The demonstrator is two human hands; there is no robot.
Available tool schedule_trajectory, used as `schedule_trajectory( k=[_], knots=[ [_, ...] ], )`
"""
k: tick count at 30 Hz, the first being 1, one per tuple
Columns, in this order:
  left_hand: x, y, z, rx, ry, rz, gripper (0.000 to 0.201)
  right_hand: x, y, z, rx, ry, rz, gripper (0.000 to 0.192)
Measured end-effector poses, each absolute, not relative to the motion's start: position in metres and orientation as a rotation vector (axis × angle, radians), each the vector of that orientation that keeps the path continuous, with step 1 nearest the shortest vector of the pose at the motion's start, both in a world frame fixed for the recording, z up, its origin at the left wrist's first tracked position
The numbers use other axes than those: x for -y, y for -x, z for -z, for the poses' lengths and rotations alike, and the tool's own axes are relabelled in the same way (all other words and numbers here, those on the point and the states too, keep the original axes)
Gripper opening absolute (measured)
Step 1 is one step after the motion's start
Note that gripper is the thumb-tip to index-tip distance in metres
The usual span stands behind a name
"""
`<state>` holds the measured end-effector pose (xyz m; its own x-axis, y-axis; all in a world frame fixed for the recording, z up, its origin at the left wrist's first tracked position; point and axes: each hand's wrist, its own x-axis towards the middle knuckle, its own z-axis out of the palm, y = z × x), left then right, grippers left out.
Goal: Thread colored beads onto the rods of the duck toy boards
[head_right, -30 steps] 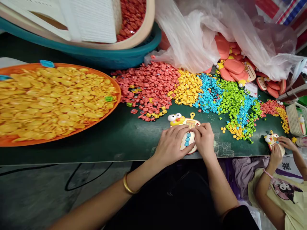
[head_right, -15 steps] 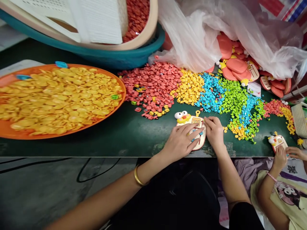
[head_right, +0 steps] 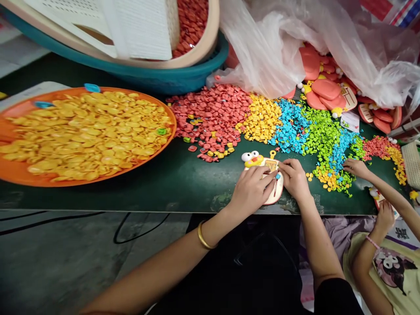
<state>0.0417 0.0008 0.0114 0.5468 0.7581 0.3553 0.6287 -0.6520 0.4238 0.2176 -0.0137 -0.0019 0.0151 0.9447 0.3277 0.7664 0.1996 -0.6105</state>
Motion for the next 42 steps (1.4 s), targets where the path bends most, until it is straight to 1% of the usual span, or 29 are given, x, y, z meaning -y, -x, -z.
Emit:
schedule_trajectory(
  k=[4, 7, 10, 13, 17, 19, 21, 24, 25, 28, 30, 33, 35, 39, 42],
  knots=[
    [0.002, -0.037, -0.011, -1.197, -2.458, -0.796, 0.022, 0.028, -0.213, -0.001, 1.712, 1.626, -0.273, 0.03],
    [0.009, -0.028, -0.004, -1.107, -2.424, -0.877, 0.019, 0.045, -0.204, 0.0, 1.672, 1.68, -0.223, 0.026],
    [0.015, -0.023, 0.004, -1.072, -2.41, -0.895, 0.02, 0.052, -0.192, 0.002, 1.698, 1.676, -0.261, 0.023],
    [0.016, -0.023, 0.008, -1.138, -2.385, -0.875, 0.027, 0.044, -0.187, 0.002, 1.767, 1.608, -0.315, 0.023],
    [0.014, -0.024, 0.005, -1.134, -2.423, -0.816, 0.045, 0.03, -0.189, -0.003, 1.678, 1.64, -0.234, 0.025],
    [0.013, -0.024, 0.003, -1.104, -2.448, -0.795, 0.045, 0.033, -0.188, -0.006, 1.711, 1.646, -0.232, 0.027],
    [0.012, -0.023, 0.002, -1.106, -2.441, -0.797, 0.043, 0.041, -0.186, -0.009, 1.79, 1.613, -0.303, 0.028],
    [0.009, -0.022, 0.001, -1.086, -2.45, -0.777, 0.049, 0.048, -0.193, -0.014, 1.777, 1.59, -0.389, 0.027],
    [0.007, -0.022, -0.001, -1.067, -2.469, -0.752, 0.051, 0.044, -0.201, -0.016, 1.714, 1.62, -0.348, 0.026],
    [0.001, -0.024, -0.007, -1.023, -2.542, -0.637, 0.057, 0.018, -0.234, -0.017, 1.498, 1.799, -0.089, 0.022],
    [-0.004, -0.028, -0.013, -1.021, -2.57, -0.555, 0.061, -0.003, -0.257, -0.015, 1.495, 1.897, -0.041, 0.021],
    [-0.013, -0.036, -0.018, -1.042, -2.578, -0.5, 0.072, -0.018, -0.276, -0.008, 1.573, 1.953, -0.101, 0.017],
    [-0.017, -0.04, -0.018, -1.019, -2.582, -0.513, 0.074, -0.017, -0.279, -0.004, 1.574, 1.977, -0.113, 0.014],
    [-0.02, -0.042, -0.015, -0.974, -2.582, -0.536, 0.062, -0.006, -0.273, -0.002, 1.509, 1.996, -0.204, 0.009],
    [-0.018, -0.041, -0.014, -0.953, -2.587, -0.522, 0.059, -0.002, -0.258, -0.004, 1.374, 1.848, -0.448, 0.015]
  ],
)
